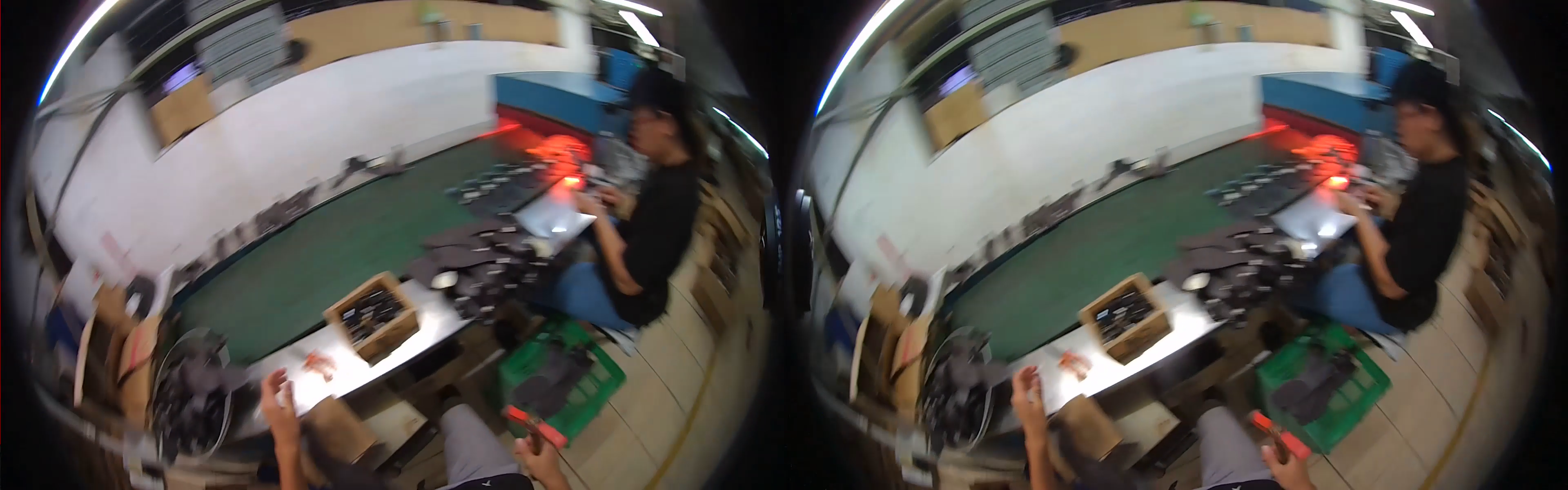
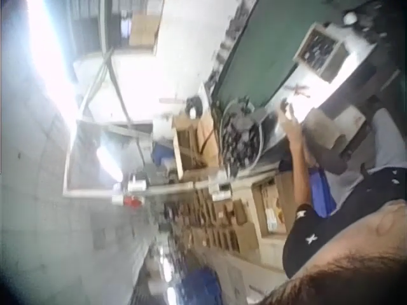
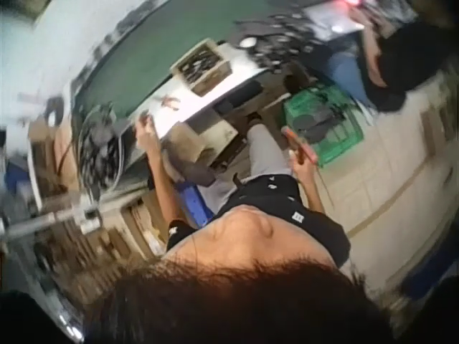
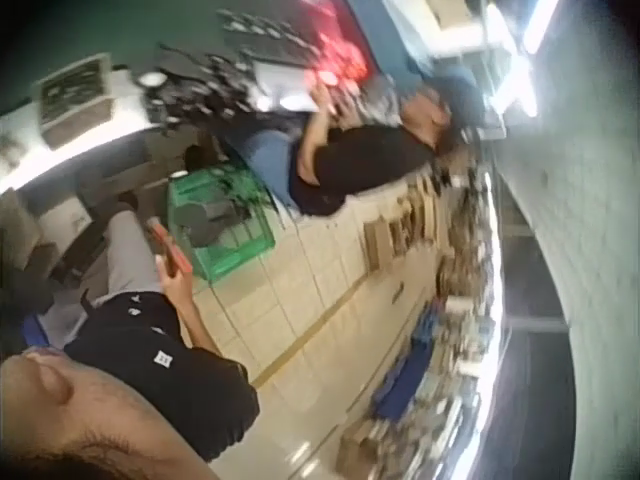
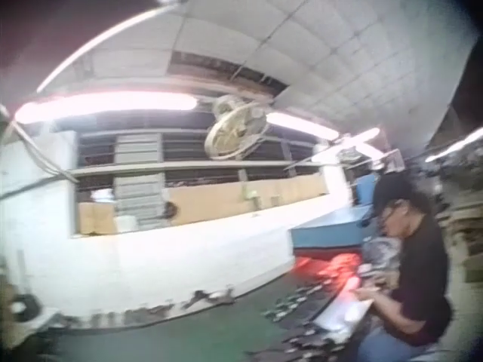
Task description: Hammering and assembling components of shoe soles on a workbench in a factory.
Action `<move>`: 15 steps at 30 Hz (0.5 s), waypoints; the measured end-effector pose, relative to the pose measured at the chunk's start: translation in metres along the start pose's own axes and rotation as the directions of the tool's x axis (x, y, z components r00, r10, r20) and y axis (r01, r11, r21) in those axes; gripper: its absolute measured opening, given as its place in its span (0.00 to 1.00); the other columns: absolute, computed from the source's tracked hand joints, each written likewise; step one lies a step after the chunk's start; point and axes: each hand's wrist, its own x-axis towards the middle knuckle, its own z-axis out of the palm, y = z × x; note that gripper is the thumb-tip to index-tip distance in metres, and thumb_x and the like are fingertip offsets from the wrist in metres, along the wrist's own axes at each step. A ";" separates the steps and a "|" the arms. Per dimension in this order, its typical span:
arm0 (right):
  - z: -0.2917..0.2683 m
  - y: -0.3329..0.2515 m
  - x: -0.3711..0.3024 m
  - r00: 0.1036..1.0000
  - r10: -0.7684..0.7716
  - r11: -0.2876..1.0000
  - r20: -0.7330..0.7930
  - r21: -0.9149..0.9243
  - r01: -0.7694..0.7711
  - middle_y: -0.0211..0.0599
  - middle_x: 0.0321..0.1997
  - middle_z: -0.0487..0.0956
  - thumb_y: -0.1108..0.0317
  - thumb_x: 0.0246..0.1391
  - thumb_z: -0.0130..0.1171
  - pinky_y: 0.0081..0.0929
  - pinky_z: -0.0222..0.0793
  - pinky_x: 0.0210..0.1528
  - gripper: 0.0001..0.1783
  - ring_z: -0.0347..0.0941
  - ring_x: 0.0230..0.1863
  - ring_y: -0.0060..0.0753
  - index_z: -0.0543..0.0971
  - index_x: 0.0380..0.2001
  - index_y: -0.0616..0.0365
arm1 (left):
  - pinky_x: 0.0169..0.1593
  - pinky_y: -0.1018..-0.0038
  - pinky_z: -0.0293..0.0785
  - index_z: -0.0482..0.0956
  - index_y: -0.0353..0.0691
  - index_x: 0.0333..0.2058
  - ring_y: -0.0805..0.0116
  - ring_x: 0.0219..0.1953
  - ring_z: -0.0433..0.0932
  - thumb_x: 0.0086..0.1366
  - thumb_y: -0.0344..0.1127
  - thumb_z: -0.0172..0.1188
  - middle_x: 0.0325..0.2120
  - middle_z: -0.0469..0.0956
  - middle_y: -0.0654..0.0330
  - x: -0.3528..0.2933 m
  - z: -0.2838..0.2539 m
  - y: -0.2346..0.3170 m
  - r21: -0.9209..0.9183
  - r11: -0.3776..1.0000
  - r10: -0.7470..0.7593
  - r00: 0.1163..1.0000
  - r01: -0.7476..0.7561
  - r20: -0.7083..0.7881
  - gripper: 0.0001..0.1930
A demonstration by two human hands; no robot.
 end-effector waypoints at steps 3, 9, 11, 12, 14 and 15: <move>0.001 -0.028 -0.006 0.920 0.353 0.935 0.170 -0.110 -0.338 0.20 0.13 0.68 0.48 0.58 0.62 0.24 0.61 0.18 0.21 0.64 0.15 0.16 0.82 0.27 0.56 | 0.42 0.69 0.76 0.77 0.32 0.39 0.61 0.35 0.81 0.65 0.27 0.56 0.31 0.81 0.51 0.074 0.052 0.002 -0.003 0.980 0.196 0.974 -0.197 0.111 0.06; -0.001 -0.035 -0.014 0.986 0.155 0.976 0.066 -0.164 -0.143 0.33 0.21 0.75 0.48 0.58 0.61 0.34 0.65 0.29 0.21 0.69 0.23 0.28 0.78 0.27 0.56 | 0.31 0.60 0.76 0.77 0.30 0.45 0.46 0.28 0.79 0.65 0.34 0.54 0.30 0.81 0.47 0.149 0.134 -0.014 0.305 0.599 0.448 0.625 -0.741 0.639 0.14; -0.004 -0.026 -0.022 0.989 0.138 0.980 0.049 -0.150 -0.129 0.33 0.16 0.72 0.47 0.58 0.60 0.34 0.65 0.28 0.27 0.68 0.20 0.28 0.75 0.18 0.61 | 0.33 0.63 0.76 0.77 0.32 0.47 0.50 0.31 0.80 0.66 0.36 0.56 0.34 0.81 0.46 0.146 0.155 0.004 0.391 0.462 0.474 0.594 -0.796 0.650 0.16; -0.004 -0.024 -0.024 0.991 0.134 0.981 0.028 -0.147 -0.128 0.33 0.16 0.72 0.47 0.58 0.60 0.34 0.65 0.28 0.27 0.68 0.20 0.28 0.75 0.18 0.61 | 0.40 0.62 0.78 0.77 0.32 0.47 0.48 0.38 0.80 0.66 0.34 0.56 0.40 0.80 0.44 0.155 0.166 -0.016 0.526 0.444 0.277 0.670 -0.725 0.689 0.15; -0.008 -0.023 -0.032 0.995 0.083 0.994 -0.052 -0.064 -0.087 0.34 0.16 0.74 0.47 0.58 0.60 0.34 0.67 0.28 0.27 0.70 0.21 0.29 0.77 0.19 0.62 | 0.46 0.60 0.80 0.78 0.33 0.47 0.47 0.46 0.80 0.66 0.32 0.56 0.45 0.79 0.42 0.156 0.174 -0.011 0.634 0.397 0.070 0.710 -0.664 0.700 0.14; -0.014 -0.023 -0.035 0.992 0.097 0.992 -0.083 -0.070 -0.103 0.34 0.16 0.74 0.47 0.58 0.60 0.34 0.67 0.28 0.27 0.70 0.21 0.29 0.77 0.19 0.62 | 0.45 0.60 0.79 0.78 0.32 0.45 0.47 0.44 0.80 0.67 0.31 0.53 0.43 0.79 0.43 0.143 0.166 0.029 0.483 0.661 0.136 0.725 -0.574 0.676 0.12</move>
